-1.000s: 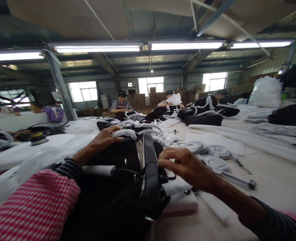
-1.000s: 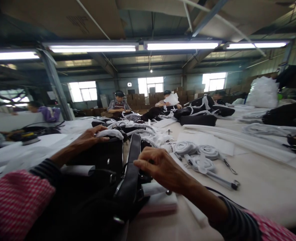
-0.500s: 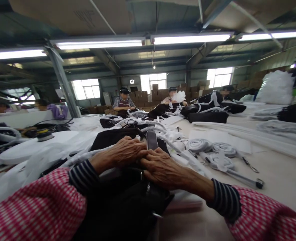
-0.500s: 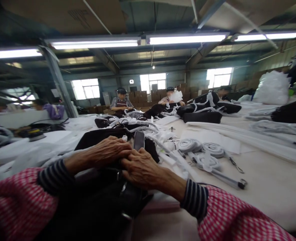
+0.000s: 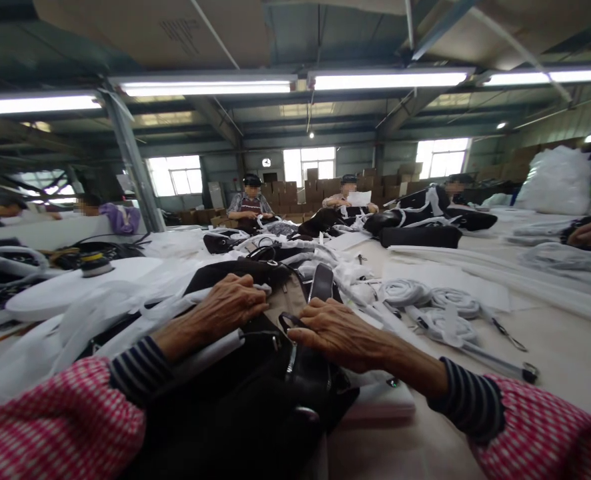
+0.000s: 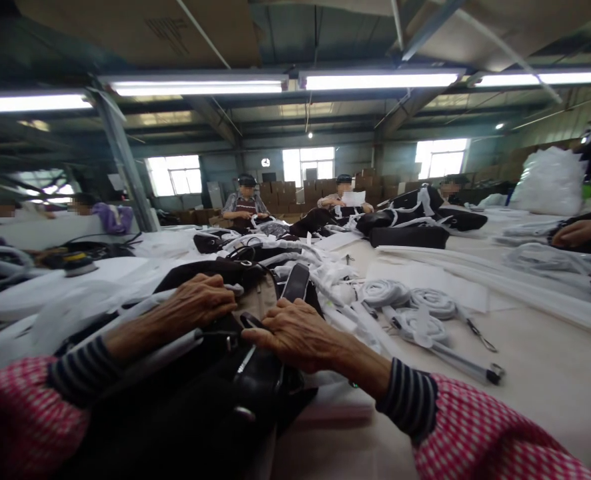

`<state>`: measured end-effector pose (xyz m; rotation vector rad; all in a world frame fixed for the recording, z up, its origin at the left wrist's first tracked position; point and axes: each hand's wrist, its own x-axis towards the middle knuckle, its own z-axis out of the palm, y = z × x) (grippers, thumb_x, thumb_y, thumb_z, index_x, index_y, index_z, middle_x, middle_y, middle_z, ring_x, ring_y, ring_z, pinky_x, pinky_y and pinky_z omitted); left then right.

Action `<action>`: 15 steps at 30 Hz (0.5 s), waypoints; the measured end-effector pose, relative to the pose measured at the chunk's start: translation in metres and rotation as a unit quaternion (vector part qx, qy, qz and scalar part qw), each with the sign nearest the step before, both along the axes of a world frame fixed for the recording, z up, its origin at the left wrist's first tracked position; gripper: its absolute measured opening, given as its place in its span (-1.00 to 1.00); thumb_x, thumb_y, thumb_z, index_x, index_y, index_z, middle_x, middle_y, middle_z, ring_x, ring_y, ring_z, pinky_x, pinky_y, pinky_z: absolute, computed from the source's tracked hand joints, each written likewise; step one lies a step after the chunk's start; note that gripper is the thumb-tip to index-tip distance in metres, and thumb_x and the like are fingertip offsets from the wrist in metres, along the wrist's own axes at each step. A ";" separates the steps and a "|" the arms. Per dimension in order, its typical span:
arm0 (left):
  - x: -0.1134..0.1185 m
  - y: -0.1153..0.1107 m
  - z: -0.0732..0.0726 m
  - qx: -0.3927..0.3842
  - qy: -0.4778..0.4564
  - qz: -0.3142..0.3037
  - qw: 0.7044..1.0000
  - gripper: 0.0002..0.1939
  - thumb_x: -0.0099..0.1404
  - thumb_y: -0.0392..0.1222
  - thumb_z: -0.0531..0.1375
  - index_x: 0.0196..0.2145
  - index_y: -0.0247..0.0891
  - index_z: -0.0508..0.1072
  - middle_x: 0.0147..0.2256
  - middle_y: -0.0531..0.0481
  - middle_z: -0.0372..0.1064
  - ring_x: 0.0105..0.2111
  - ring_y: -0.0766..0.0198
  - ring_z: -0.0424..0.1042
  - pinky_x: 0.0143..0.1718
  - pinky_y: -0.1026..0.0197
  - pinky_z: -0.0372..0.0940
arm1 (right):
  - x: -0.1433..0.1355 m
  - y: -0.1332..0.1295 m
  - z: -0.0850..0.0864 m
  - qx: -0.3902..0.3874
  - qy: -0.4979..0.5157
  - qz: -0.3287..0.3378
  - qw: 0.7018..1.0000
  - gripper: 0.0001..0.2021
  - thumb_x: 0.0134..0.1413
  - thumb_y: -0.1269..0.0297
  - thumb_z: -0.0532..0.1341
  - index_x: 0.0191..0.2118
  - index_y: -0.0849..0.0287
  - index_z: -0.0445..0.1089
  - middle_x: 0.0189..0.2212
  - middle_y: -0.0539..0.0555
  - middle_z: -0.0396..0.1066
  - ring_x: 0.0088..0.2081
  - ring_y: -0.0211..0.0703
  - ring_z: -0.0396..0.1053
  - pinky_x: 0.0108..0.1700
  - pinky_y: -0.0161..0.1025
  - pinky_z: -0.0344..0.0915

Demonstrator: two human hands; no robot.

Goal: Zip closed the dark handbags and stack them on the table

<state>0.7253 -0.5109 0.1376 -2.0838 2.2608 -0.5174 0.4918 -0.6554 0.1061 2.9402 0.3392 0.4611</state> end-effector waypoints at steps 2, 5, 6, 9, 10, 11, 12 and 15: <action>0.000 -0.009 -0.011 -0.005 -0.013 0.034 0.999 -0.73 0.56 -0.07 0.03 -0.23 -0.14 0.49 -0.30 0.00 0.48 -0.20 0.16 0.44 -0.17 0.11 0.12 | 0.007 -0.006 0.004 0.070 0.014 -0.011 0.997 -0.58 0.56 0.27 -0.15 -0.11 0.18 0.45 -0.34 0.05 0.41 -0.30 -0.15 0.24 -0.22 -0.20 0.11; -0.001 -0.029 -0.018 -0.025 -0.021 0.073 0.997 -0.77 0.54 -0.14 0.00 -0.11 -0.12 0.45 -0.34 -0.01 0.49 -0.34 0.17 0.49 -0.32 0.15 0.11 | 0.013 -0.006 0.007 0.144 0.032 -0.051 0.988 -0.45 0.58 0.18 -0.22 -0.29 0.19 0.43 -0.46 0.02 0.35 -0.36 -0.19 0.25 -0.24 -0.22 0.13; -0.002 -0.037 -0.018 -0.027 -0.027 0.081 0.996 -0.79 0.53 -0.15 0.01 -0.08 -0.12 0.44 -0.38 -0.01 0.48 -0.38 0.16 0.49 -0.35 0.17 0.10 | 0.013 -0.003 0.006 0.138 0.029 -0.054 0.988 -0.45 0.58 0.17 -0.21 -0.29 0.19 0.43 -0.45 0.03 0.36 -0.35 -0.18 0.26 -0.23 -0.21 0.15; -0.002 -0.057 -0.020 -0.022 -0.054 0.080 0.995 -0.80 0.48 -0.11 0.10 -0.01 -0.14 0.44 -0.42 -0.06 0.47 -0.36 0.06 0.50 -0.35 0.15 0.12 | 0.005 0.013 -0.005 0.101 -0.017 -0.069 0.992 -0.57 0.55 0.12 -0.07 -0.22 0.19 0.45 -0.29 0.10 0.46 -0.22 -0.11 0.32 -0.11 -0.15 0.19; -0.002 -0.061 -0.023 -0.020 -0.063 0.076 0.995 -0.79 0.48 -0.13 0.11 -0.01 -0.17 0.45 -0.39 -0.10 0.48 -0.32 0.03 0.51 -0.32 0.13 0.15 | 0.002 0.019 -0.010 0.096 -0.036 -0.080 0.992 -0.59 0.53 0.11 -0.04 -0.21 0.19 0.45 -0.23 0.13 0.48 -0.17 -0.09 0.33 -0.07 -0.13 0.20; -0.002 -0.065 -0.028 -0.018 -0.072 0.070 0.995 -0.79 0.48 -0.18 0.09 -0.03 -0.21 0.46 -0.37 -0.14 0.49 -0.29 0.01 0.51 -0.28 0.10 0.17 | -0.001 0.025 -0.014 0.095 -0.051 -0.089 0.990 -0.60 0.53 0.09 -0.02 -0.22 0.20 0.45 -0.21 0.14 0.49 -0.14 -0.08 0.34 -0.03 -0.11 0.21; -0.002 -0.067 -0.033 -0.016 -0.081 0.064 0.995 -0.78 0.47 -0.26 0.07 -0.04 -0.25 0.47 -0.34 -0.16 0.50 -0.27 -0.01 0.51 -0.24 0.06 0.19 | -0.003 0.029 -0.018 0.094 -0.062 -0.094 0.989 -0.60 0.52 0.08 -0.01 -0.22 0.19 0.45 -0.19 0.14 0.49 -0.12 -0.08 0.34 0.00 -0.09 0.21; 0.003 -0.071 -0.052 -0.015 -0.108 0.037 0.993 -0.60 0.40 -0.49 -0.03 0.04 -0.27 0.45 -0.18 -0.19 0.53 -0.15 -0.03 0.49 -0.05 -0.03 0.19 | -0.005 0.033 -0.024 0.077 -0.070 -0.090 0.990 -0.61 0.51 0.06 0.01 -0.22 0.18 0.46 -0.16 0.14 0.50 -0.12 -0.07 0.35 0.03 -0.06 0.23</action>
